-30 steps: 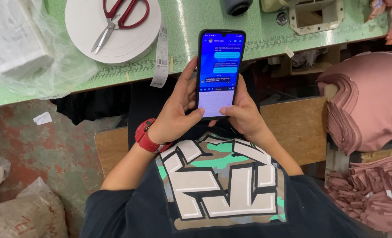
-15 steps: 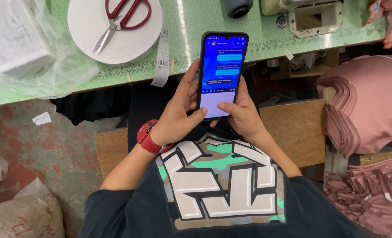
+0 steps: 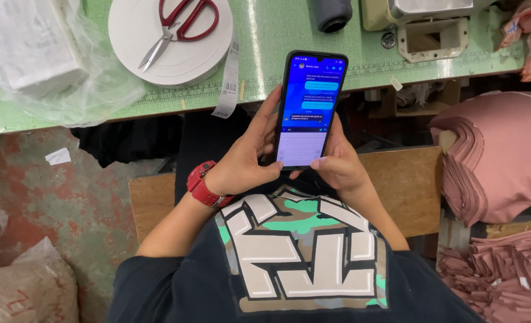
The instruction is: The person sits at a workbench and uses a smartphone to view a messaging app. They then pick up a roll of printed labels and use scissors to cut individual labels from the roll. The person alternates between using the phone and cutting labels.
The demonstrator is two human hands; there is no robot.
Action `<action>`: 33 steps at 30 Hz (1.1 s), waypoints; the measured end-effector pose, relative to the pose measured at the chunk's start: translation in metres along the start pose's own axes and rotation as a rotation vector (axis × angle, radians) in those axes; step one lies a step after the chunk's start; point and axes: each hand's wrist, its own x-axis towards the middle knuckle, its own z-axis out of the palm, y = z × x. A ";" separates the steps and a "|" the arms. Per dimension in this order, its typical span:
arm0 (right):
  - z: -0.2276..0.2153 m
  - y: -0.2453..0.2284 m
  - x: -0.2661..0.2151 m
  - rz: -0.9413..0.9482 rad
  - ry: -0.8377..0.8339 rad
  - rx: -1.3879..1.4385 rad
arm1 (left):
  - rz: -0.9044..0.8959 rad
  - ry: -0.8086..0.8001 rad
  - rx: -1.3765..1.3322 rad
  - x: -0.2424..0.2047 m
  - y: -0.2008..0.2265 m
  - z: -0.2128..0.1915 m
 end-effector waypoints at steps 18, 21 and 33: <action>0.000 -0.001 -0.002 -0.004 0.006 -0.015 | -0.006 -0.034 0.001 0.001 0.004 -0.001; -0.003 0.001 -0.003 0.001 0.031 -0.041 | -0.009 -0.033 0.000 0.001 0.004 -0.001; -0.003 0.004 0.001 -0.046 -0.045 -0.029 | 0.013 -0.031 -0.001 0.002 0.002 -0.004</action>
